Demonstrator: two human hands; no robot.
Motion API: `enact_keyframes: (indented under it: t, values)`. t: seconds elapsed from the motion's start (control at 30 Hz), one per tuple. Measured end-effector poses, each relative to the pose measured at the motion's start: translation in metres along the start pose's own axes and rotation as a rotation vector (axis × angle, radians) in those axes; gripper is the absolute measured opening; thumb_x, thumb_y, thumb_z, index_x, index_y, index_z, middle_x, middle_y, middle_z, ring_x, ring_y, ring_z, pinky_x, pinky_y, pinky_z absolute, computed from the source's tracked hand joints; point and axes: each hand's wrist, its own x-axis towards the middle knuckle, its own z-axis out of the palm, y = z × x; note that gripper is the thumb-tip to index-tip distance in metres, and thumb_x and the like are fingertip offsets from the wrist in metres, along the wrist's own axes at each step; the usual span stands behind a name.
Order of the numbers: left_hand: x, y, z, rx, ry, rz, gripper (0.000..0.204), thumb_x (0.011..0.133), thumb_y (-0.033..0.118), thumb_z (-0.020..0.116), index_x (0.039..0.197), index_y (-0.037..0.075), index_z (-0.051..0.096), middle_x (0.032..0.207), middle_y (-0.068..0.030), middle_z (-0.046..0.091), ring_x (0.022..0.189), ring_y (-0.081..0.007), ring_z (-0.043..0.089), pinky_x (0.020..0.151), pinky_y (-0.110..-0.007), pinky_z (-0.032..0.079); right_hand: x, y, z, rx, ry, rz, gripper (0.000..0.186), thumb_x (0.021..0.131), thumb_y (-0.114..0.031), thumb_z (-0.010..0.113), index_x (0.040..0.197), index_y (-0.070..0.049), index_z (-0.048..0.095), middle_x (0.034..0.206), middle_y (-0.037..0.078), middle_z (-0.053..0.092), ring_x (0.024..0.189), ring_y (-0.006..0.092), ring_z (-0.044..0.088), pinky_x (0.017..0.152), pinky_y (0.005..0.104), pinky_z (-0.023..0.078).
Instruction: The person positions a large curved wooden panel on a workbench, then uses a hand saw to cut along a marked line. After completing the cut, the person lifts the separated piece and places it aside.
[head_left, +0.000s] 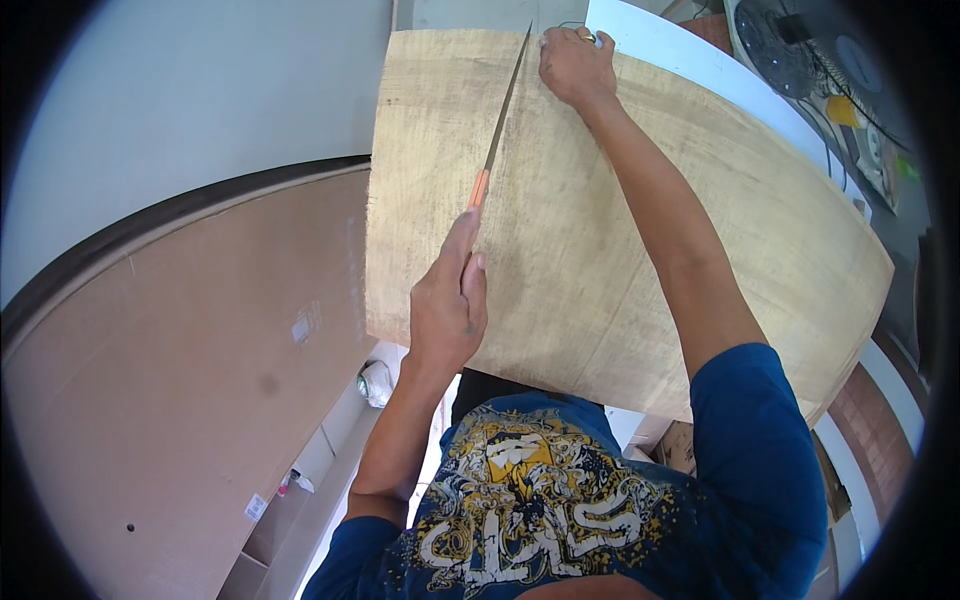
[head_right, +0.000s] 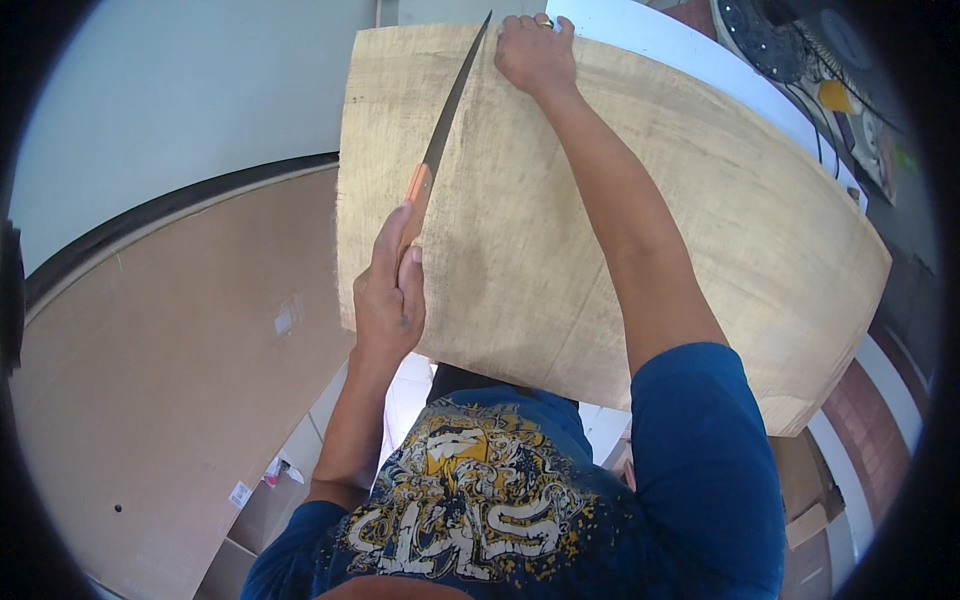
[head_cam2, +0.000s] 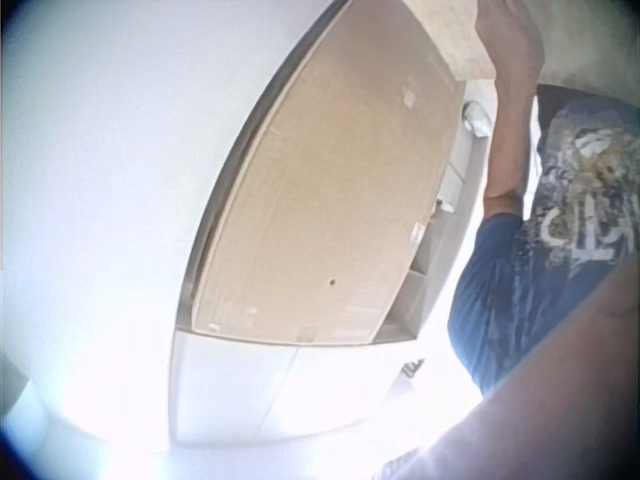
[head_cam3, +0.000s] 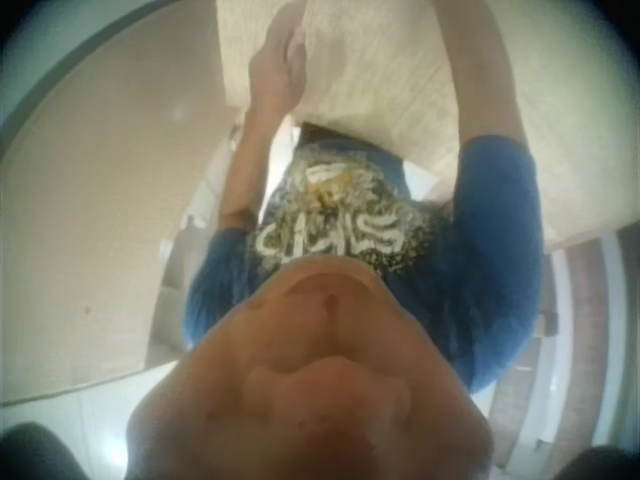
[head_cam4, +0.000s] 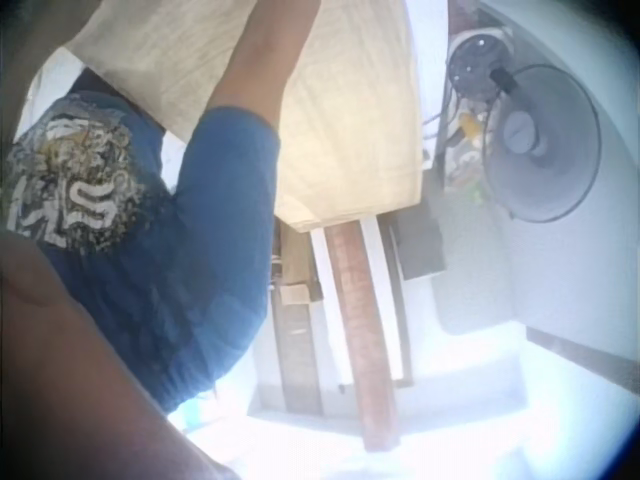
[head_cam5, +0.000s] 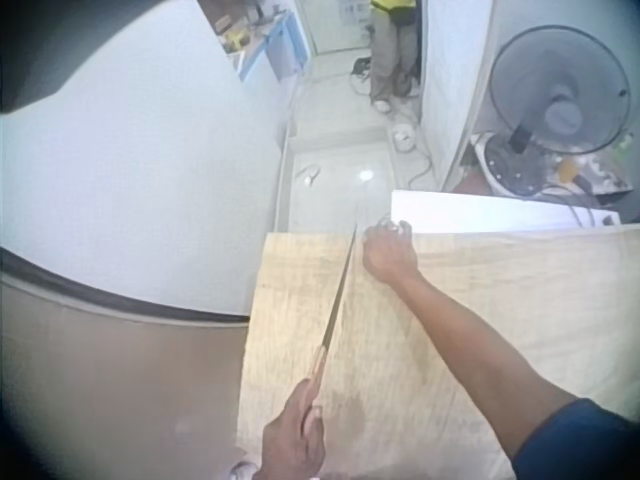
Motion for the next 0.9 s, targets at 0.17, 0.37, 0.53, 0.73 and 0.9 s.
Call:
enact_keyframes:
  t: [0.17,0.37,0.53,0.73,0.9]
  values:
    - [0.114,-0.023,0.047,-0.02,0.119,0.133,0.045,0.105,0.012,0.052,0.15,0.01,0.046,0.096,-0.0257,0.071,0.081,-0.0415,0.071,0.072,-0.047,0.054,-0.001,-0.002,-0.004,0.027,0.009,-0.014,0.034,0.105,-0.027,0.041,0.124,-0.008,0.063,0.126,0.011,0.068,0.128,0.0281,0.056,0.116,0.0563,0.026]
    - [0.165,-0.009,0.061,0.047,0.044,0.041,0.047,0.105,0.016,0.053,0.151,0.016,0.044,0.086,-0.0258,0.07,0.077,-0.0445,0.069,0.07,-0.05,0.052,0.003,-0.005,-0.003,0.022,0.043,-0.03,0.033,0.105,-0.026,0.041,0.121,-0.008,0.064,0.123,0.012,0.069,0.125,0.029,0.058,0.116,0.0562,0.026]
    - [0.03,-0.005,0.004,0.056,0.02,0.101,0.054,0.103,0.008,0.053,0.155,0.015,0.041,0.116,-0.0288,0.069,0.09,-0.0417,0.072,0.081,-0.044,0.056,-0.001,0.001,0.001,0.016,0.011,-0.004,0.033,0.106,-0.025,0.04,0.12,-0.008,0.064,0.122,0.011,0.07,0.125,0.0286,0.058,0.116,0.0558,0.026]
    - [0.051,-0.011,0.014,-0.016,-0.01,0.068,0.046,0.105,0.007,0.05,0.151,0.007,0.045,0.133,-0.0243,0.065,0.116,-0.04,0.069,0.096,-0.041,0.053,0.0,0.003,0.002,0.047,0.006,0.021,0.033,0.106,-0.025,0.04,0.121,-0.009,0.064,0.122,0.011,0.069,0.126,0.0282,0.057,0.117,0.0558,0.025]
    - [0.184,-0.027,0.07,-0.02,0.116,0.165,0.048,0.104,0.012,0.052,0.151,0.016,0.043,0.113,-0.0282,0.069,0.09,-0.0476,0.069,0.077,-0.05,0.054,0.002,-0.01,-0.004,0.048,0.025,-0.028,0.035,0.105,-0.027,0.04,0.12,-0.008,0.065,0.122,0.012,0.07,0.126,0.0293,0.058,0.116,0.0572,0.026]
